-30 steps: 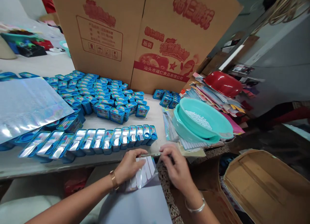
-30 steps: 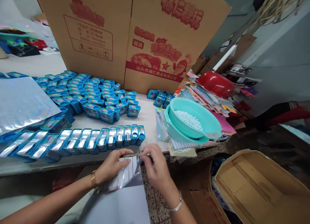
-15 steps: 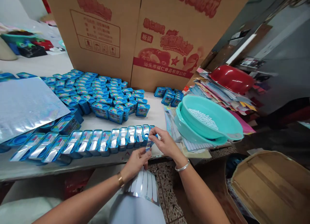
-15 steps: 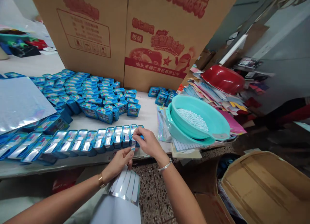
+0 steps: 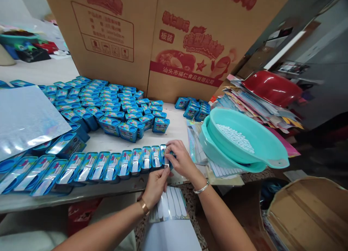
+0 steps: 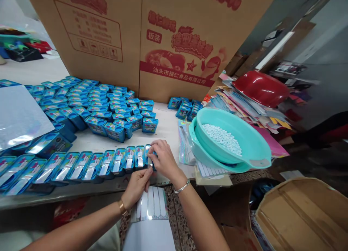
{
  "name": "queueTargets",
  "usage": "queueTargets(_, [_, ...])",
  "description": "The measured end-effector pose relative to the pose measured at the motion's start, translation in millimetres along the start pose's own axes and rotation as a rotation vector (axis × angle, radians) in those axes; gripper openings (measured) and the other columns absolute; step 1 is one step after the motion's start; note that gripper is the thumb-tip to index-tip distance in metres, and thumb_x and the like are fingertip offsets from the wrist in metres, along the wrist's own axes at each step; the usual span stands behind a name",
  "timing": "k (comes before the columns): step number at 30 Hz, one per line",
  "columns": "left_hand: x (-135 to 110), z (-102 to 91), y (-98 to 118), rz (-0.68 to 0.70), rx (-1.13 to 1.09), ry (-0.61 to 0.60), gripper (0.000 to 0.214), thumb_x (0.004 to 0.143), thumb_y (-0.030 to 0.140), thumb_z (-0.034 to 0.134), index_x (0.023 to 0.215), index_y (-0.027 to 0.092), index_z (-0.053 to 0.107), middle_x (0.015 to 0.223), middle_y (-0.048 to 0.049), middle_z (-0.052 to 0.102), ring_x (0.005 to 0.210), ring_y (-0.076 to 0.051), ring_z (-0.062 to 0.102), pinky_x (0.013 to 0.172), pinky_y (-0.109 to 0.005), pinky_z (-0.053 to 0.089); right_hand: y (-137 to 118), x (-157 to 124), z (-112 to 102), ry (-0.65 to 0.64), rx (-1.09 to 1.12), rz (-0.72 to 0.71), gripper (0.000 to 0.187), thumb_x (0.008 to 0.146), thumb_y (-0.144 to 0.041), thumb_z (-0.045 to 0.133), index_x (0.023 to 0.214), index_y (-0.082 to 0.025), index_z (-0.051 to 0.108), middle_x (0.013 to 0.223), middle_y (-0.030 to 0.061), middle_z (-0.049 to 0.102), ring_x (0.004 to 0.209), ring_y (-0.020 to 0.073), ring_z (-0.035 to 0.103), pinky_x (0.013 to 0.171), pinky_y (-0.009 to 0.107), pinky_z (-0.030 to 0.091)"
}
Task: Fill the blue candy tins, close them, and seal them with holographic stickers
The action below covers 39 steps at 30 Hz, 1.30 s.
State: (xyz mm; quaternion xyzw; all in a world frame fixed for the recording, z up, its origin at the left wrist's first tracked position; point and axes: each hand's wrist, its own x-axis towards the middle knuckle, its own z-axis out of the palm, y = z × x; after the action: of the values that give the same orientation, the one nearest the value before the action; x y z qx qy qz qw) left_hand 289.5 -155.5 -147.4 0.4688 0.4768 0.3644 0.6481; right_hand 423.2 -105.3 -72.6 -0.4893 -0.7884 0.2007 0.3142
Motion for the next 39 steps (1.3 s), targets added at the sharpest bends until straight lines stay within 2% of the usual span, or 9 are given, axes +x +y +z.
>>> queueTargets(3, [0.8, 0.6, -2.1, 0.023, 0.001, 0.013, 0.067, 0.081, 0.075, 0.044, 0.072, 0.012, 0.065, 0.039, 0.0059, 0.041, 0.04, -0.008, 0.032, 0.047, -0.023, 0.025, 6.1, 6.5, 0.4, -0.032, 0.052, -0.015, 0.006, 0.088, -0.018, 0.056, 0.084, -0.022, 0.057, 0.128, 0.0094, 0.055, 0.126, 0.0239, 0.043, 0.104, 0.045, 0.035])
queueTargets(7, [3.4, 0.5, -4.8, 0.027, -0.004, 0.041, 0.065, 0.081, 0.074, 0.045, 0.069, 0.013, 0.063, 0.04, 0.0062, 0.038, 0.041, -0.009, 0.031, 0.047, -0.024, 0.024, 15.4, 13.5, 4.3, -0.141, 0.153, 0.029, 0.008, 0.087, -0.017, 0.056, 0.081, -0.021, 0.056, 0.117, 0.0084, 0.06, 0.123, 0.0217, 0.049, 0.1, 0.041, 0.037])
queueTargets(14, [14.7, 3.4, -11.7, 0.05, -0.024, 0.113, 0.055, 0.086, 0.064, 0.046, 0.056, 0.018, 0.054, 0.043, 0.0024, 0.046, 0.045, -0.012, 0.043, 0.055, -0.027, 0.035, 27.1, 21.3, 10.6, -0.167, 0.302, 0.081, 0.007, 0.08, -0.015, 0.061, 0.079, -0.02, 0.057, 0.103, 0.0039, 0.055, 0.109, 0.0188, 0.052, 0.095, 0.033, 0.038])
queueTargets(18, [15.5, 4.7, -14.4, 0.054, -0.065, 0.138, 0.051, 0.086, 0.061, 0.047, 0.06, 0.018, 0.057, 0.045, 0.0017, 0.052, 0.046, -0.014, 0.048, 0.059, -0.028, 0.04, 31.9, 25.5, 10.4, -0.159, 0.368, 0.14, 0.019, 0.075, -0.018, 0.065, 0.092, -0.021, 0.057, 0.097, 0.0008, 0.054, 0.091, 0.0167, 0.051, 0.085, 0.03, 0.04])
queueTargets(24, [17.9, 5.2, -21.7, 0.059, -0.071, 0.151, 0.05, 0.085, 0.062, 0.047, 0.067, 0.017, 0.061, 0.044, 0.0018, 0.053, 0.046, -0.016, 0.05, 0.064, -0.03, 0.041, 32.1, 27.0, 17.5, -0.116, 0.38, 0.198, 0.025, 0.072, -0.018, 0.063, 0.097, -0.021, 0.058, 0.096, 0.0004, 0.058, 0.092, 0.0169, 0.053, 0.085, 0.03, 0.041])
queueTargets(27, [16.6, 1.6, -22.0, 0.073, -0.032, 0.09, 0.052, 0.084, 0.064, 0.046, 0.061, 0.018, 0.058, 0.04, 0.0019, 0.049, 0.05, -0.017, 0.051, 0.068, -0.031, 0.041, 30.0, 28.7, 27.5, -0.028, 0.354, 0.229, 0.023, 0.073, -0.021, 0.061, 0.096, -0.02, 0.059, 0.094, 0.001, 0.062, 0.092, 0.0176, 0.056, 0.087, 0.032, 0.043])
queueTargets(31, [-7.4, -17.1, -9.5, 0.093, 0.0, -0.016, 0.051, 0.082, 0.062, 0.051, 0.058, 0.017, 0.056, 0.04, 0.0029, 0.046, 0.046, -0.013, 0.044, 0.06, -0.028, 0.038, 23.5, 27.4, 30.4, 0.081, 0.362, 0.258, 0.032, 0.085, -0.03, 0.051, 0.115, -0.02, 0.056, 0.096, 0.0047, 0.066, 0.093, 0.0191, 0.061, 0.089, 0.037, 0.045])
queueTargets(36, [-66.7, -59.0, 31.2, 0.159, -0.013, -0.167, 0.046, 0.09, 0.053, 0.049, 0.086, 0.011, 0.066, 0.049, 0.0041, 0.048, 0.048, -0.01, 0.041, 0.053, -0.023, 0.032, -11.4, -16.8, 1.8, 0.339, 0.521, 0.346, 0.04, 0.089, -0.044, 0.053, 0.124, -0.023, 0.053, 0.122, 0.0105, 0.062, 0.113, 0.022, 0.057, 0.102, 0.042, 0.041])
queueTargets(39, [-95.0, -82.7, 60.2, 0.241, -0.007, -0.212, 0.041, 0.092, 0.048, 0.049, 0.091, 0.012, 0.068, 0.054, 0.0039, 0.049, 0.052, -0.009, 0.043, 0.055, -0.022, 0.034, -52.0, -63.8, -7.8, 0.186, 0.638, 0.412, 0.04, 0.091, -0.049, 0.051, 0.121, -0.023, 0.057, 0.117, 0.011, 0.065, 0.106, 0.0231, 0.061, 0.099, 0.043, 0.043])
